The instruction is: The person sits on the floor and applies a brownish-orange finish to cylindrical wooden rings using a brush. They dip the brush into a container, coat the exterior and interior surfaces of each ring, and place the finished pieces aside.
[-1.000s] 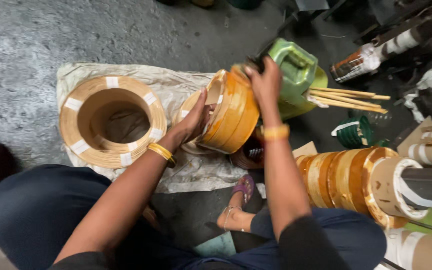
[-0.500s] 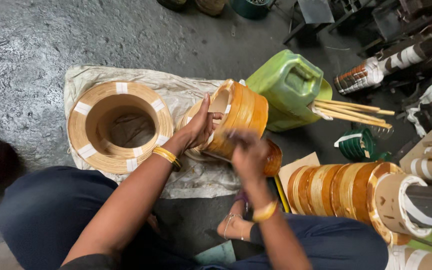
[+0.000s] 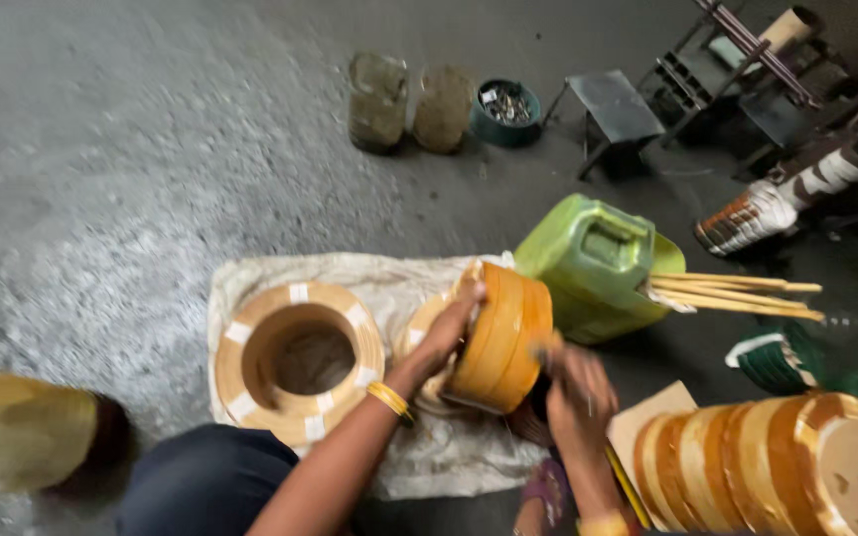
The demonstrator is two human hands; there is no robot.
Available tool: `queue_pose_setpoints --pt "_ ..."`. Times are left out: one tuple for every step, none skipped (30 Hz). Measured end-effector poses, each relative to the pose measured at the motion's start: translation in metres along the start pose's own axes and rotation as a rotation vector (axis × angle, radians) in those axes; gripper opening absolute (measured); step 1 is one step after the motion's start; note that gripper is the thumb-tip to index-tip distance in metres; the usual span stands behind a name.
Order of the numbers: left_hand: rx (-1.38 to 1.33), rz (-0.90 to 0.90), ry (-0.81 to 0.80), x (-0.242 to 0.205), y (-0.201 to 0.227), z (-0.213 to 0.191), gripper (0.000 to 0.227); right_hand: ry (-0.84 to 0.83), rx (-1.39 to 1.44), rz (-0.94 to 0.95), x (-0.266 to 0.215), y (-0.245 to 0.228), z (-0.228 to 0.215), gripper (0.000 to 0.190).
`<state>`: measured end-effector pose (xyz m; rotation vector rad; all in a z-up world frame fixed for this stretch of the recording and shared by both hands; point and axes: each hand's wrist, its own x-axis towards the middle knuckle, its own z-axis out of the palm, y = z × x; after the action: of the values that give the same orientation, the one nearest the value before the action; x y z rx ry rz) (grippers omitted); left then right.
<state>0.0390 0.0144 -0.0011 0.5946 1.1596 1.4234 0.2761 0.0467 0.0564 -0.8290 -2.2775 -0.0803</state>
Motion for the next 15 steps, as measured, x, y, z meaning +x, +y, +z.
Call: queue_pose_setpoints --pt "-0.009 0.077 0.002 -0.001 0.008 0.007 0.076 -0.002 0.128 0.018 -0.015 -0.005 -0.012 0.025" --pt "-0.024 0.142 0.003 -0.003 0.011 0.015 0.072 -0.017 0.255 0.042 -0.031 -0.007 -0.023 0.03" --pt "0.02 0.179 0.074 -0.003 0.013 0.02 0.068 -0.07 0.304 0.138 -0.039 -0.004 -0.025 0.026" --pt "0.06 0.212 0.143 -0.005 0.013 0.028 0.066 -0.131 0.35 0.235 -0.045 0.007 -0.029 0.022" --pt "0.1 0.247 0.211 -0.006 0.013 0.03 0.067 -0.191 0.397 0.331 -0.051 0.021 -0.027 0.018" --pt "0.006 0.163 0.201 -0.005 0.011 0.028 0.062 -0.124 0.332 0.468 -0.056 0.039 -0.02 0.017" --pt "-0.087 0.079 0.192 -0.004 0.008 0.024 0.057 -0.057 0.264 0.603 -0.06 0.061 -0.008 0.02" --pt "-0.177 -0.006 0.181 -0.002 0.007 0.016 0.052 -0.068 0.273 0.699 -0.063 0.084 0.006 0.024" --pt "-0.264 0.002 0.109 -0.001 0.005 0.005 0.05 -0.079 0.282 0.796 -0.066 0.108 0.026 0.029" --pt "-0.345 -0.007 0.031 -0.003 -0.004 -0.008 0.048 -0.121 0.294 0.769 -0.077 0.132 0.047 0.029" --pt "-0.428 -0.018 -0.045 -0.003 -0.01 -0.024 0.047 -0.163 0.307 0.743 -0.085 0.153 0.075 0.03" --pt "-0.535 -0.127 -0.046 -0.004 -0.016 -0.04 0.047 -0.357 0.106 0.797 -0.095 0.168 0.102 0.039" --pt "-0.64 -0.239 -0.042 -0.007 -0.022 -0.054 0.048 -0.555 -0.093 0.841 -0.106 0.181 0.122 0.049" --pt "-0.659 -0.231 0.003 -0.006 -0.025 -0.066 0.047 -0.524 -0.106 0.747 -0.112 0.189 0.146 0.048" --pt "-0.677 -0.223 0.049 -0.007 -0.027 -0.076 0.046 -0.493 -0.118 0.652 -0.12 0.191 0.164 0.049"
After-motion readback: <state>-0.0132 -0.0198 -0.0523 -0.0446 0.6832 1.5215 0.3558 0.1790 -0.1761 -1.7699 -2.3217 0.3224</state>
